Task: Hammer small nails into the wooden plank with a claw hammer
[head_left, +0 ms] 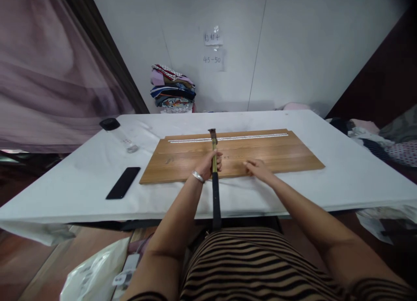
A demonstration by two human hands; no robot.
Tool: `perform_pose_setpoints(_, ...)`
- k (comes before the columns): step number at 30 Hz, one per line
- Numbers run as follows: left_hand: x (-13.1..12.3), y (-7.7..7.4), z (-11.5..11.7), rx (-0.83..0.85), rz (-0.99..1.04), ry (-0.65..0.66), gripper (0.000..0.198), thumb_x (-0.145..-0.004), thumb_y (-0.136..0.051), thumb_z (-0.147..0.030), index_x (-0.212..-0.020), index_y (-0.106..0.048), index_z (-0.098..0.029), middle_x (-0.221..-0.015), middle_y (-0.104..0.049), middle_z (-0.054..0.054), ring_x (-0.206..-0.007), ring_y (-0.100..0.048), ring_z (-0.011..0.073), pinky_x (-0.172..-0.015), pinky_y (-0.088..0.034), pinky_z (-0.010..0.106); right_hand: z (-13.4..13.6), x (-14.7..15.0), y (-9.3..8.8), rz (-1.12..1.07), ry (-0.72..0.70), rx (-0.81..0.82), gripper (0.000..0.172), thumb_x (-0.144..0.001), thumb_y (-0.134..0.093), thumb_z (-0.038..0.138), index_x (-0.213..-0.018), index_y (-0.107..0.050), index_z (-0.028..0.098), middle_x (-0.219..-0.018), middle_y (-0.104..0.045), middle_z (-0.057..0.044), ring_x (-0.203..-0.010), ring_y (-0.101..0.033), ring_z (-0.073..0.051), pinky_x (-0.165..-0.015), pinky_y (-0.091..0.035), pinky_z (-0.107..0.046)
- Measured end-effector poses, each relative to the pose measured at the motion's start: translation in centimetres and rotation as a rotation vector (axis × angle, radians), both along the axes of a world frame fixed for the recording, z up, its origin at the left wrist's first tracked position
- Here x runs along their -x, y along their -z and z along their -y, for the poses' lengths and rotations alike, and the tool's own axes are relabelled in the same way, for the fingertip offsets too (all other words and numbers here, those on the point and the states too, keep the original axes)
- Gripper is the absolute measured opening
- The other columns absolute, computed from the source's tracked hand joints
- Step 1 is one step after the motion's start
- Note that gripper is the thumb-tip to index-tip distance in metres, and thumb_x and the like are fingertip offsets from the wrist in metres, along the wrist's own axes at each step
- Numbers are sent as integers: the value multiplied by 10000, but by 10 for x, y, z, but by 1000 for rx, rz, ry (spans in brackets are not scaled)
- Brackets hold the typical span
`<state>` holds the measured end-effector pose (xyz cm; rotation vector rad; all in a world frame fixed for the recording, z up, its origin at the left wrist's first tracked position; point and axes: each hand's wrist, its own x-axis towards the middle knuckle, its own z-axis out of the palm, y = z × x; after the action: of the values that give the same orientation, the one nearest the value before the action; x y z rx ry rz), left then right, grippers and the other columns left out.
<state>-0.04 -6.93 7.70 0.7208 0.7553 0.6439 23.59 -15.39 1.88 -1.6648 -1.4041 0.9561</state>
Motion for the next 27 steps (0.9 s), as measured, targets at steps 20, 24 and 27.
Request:
perform_pose_setpoints(20,6,25,-12,23,-62,272,555,-952,-520,-739,-906,-610,-194,-569,-334,-93,-413,-275,57,-432,-228,208,-46,-101,58,1018,311,52,477,-1057,-359,441,-1366,-645,217,-1462,-603,-187,-1362,-518,-331,-1122,-355,-504)
perform_pose_setpoints(24,4,24,-12,48,-52,275,559,-976,-482,-727,-927,-622,-188,-558,-353,-88,-397,-286,66,-409,-232,212,-43,-101,53,982,302,4,414,-1033,-396,402,-1254,-677,193,-1326,-661,-186,-1285,-548,-329,-1079,-385,-490)
perform_pose_setpoints(27,3,23,-10,78,-37,263,548,-982,-482,-715,-918,-610,-186,-545,-346,-93,-378,-280,64,-382,-233,198,-39,-101,48,950,259,-42,370,-1016,-409,390,-1156,-690,193,-1274,-674,-171,-1274,-539,-321,-1061,-393,-477)
